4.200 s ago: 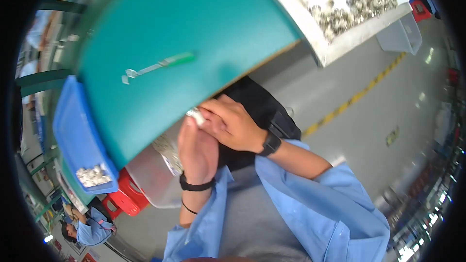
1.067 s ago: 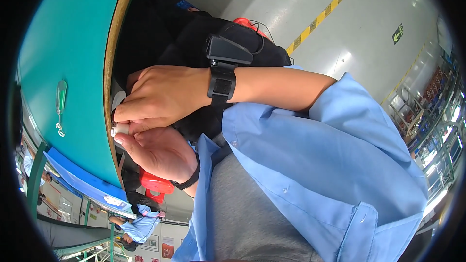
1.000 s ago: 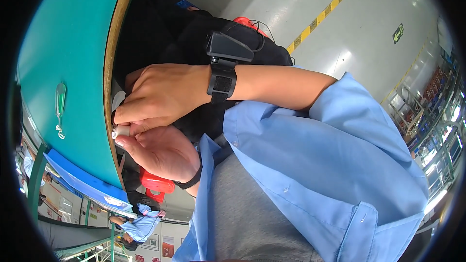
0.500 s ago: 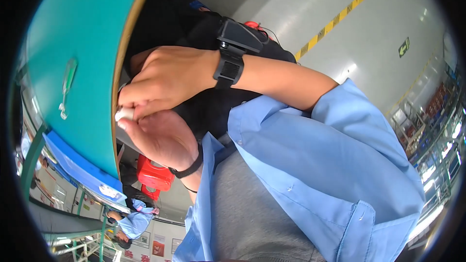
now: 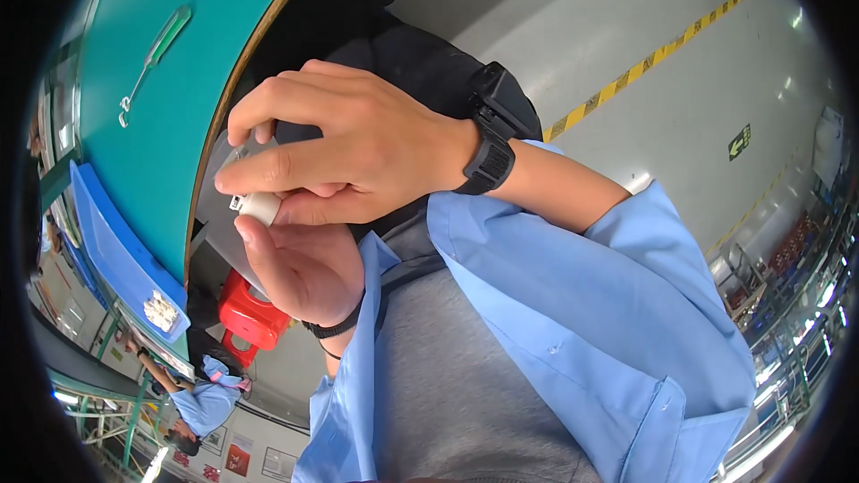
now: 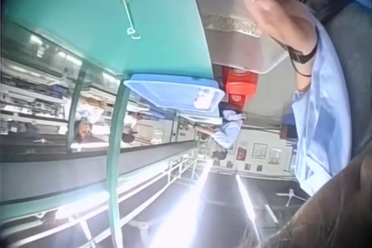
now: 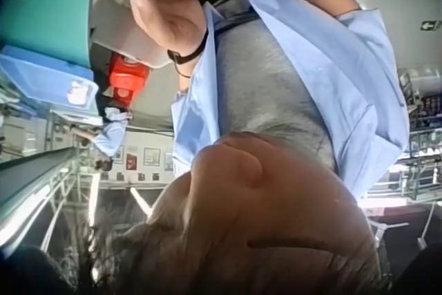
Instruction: The person picks up a white plastic housing and a metal circuit piece, then fits the metal piece into the housing by hand. They use a screwdriver to press the internal parts into place before setting the assembled unit into a clear plastic bin.
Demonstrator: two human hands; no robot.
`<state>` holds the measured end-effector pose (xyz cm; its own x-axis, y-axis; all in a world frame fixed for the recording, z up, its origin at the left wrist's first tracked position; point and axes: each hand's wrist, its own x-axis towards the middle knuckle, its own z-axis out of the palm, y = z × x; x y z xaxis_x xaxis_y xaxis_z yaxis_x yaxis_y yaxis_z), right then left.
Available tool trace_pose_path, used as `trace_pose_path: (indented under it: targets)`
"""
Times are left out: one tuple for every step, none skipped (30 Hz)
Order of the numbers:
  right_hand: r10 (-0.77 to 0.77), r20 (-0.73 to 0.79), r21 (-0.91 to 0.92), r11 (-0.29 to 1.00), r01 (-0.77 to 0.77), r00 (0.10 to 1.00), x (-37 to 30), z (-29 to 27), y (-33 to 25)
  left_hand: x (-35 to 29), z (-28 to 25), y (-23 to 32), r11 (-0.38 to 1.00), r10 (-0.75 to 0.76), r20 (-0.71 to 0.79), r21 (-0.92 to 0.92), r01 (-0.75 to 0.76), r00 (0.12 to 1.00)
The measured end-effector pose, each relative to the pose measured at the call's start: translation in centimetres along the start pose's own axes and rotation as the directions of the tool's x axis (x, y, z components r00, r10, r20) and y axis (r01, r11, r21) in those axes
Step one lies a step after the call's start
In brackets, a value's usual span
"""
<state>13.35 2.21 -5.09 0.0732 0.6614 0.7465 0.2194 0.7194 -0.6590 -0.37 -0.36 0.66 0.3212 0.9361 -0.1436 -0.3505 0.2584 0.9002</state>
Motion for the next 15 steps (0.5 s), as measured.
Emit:
trace_pose_path:
  targets:
    - [-0.007, 0.011, 0.005, 1.0, 0.006, 1.0, -0.1, 0.0, -0.2, -0.2, 0.0, 0.1, 1.0, 0.01, -0.007, -0.006, -0.01, 1.0]
    - [-0.017, 0.01, 0.008, 1.0, 0.017, 1.0, 0.0, 0.1, -0.2, -0.1, 0.0, 0.2, 1.0, 0.013, 0.027, 0.007, -0.013, 1.0]
    - [-0.027, 0.008, 0.01, 1.0, 0.027, 1.0, 0.0, 0.1, -0.3, -0.1, 0.0, 0.3, 1.0, 0.015, 0.061, 0.02, -0.017, 0.998]
    - [-0.037, 0.007, 0.013, 0.999, 0.037, 0.999, 0.1, 0.2, -0.3, -0.1, 0.0, 0.4, 0.999, 0.017, 0.094, 0.033, -0.02, 0.995]
    - [-0.045, 0.015, 0.017, 0.999, 0.044, 0.999, 0.2, 0.1, -0.4, -0.2, -0.1, 0.5, 0.999, 0.027, 0.09, 0.03, -0.03, 0.996]
    - [-0.058, 0.023, 0.021, 0.998, 0.057, 0.998, 0.4, 0.0, -0.5, -0.4, -0.2, 0.5, 0.999, 0.024, 0.084, 0.039, -0.027, 0.996]
    - [-0.067, 0.029, 0.023, 0.998, 0.066, 0.997, 0.5, -0.1, -0.6, -0.6, -0.3, 0.6, 0.999, 0.016, 0.08, 0.048, -0.019, 0.997]
    - [-0.075, 0.036, 0.024, 0.997, 0.074, 0.997, 0.6, -0.2, -0.7, -0.8, -0.4, 0.7, 0.998, 0.006, 0.076, 0.056, -0.011, 0.997]
    - [-0.076, 0.042, 0.025, 0.997, 0.075, 0.996, 0.7, -0.2, -0.7, -0.8, -0.5, 0.8, 0.999, 0.009, 0.073, 0.051, -0.013, 0.997]
    - [-0.075, 0.041, 0.027, 0.997, 0.074, 0.996, 0.8, -0.1, -0.7, -0.7, -0.8, 0.9, 0.998, 0.004, 0.074, 0.06, -0.008, 0.997]
    - [-0.074, 0.04, 0.03, 0.997, 0.073, 0.996, 0.9, -0.1, -0.6, -0.7, -1.0, 1.0, 0.998, -0.002, 0.074, 0.069, -0.003, 0.997]
    - [-0.075, 0.042, 0.034, 0.997, 0.073, 0.996, 1.0, -0.2, -0.5, -0.5, -1.0, 1.0, 0.997, -0.005, 0.073, 0.075, 0.0, 0.997]
    - [-0.075, 0.053, 0.035, 0.997, 0.074, 0.996, 1.1, -0.4, -0.4, -0.5, -0.9, 1.0, 0.998, -0.001, 0.067, 0.067, -0.004, 0.998]
    - [-0.069, 0.058, 0.034, 0.997, 0.067, 0.996, 1.2, -0.5, -0.4, -0.4, -0.7, 1.1, 0.998, -0.012, 0.061, 0.06, 0.008, 0.998]
    - [-0.062, 0.063, 0.033, 0.998, 0.06, 0.996, 1.2, -0.6, -0.3, -0.3, -0.6, 1.2, 0.998, -0.022, 0.055, 0.052, 0.019, 0.998]
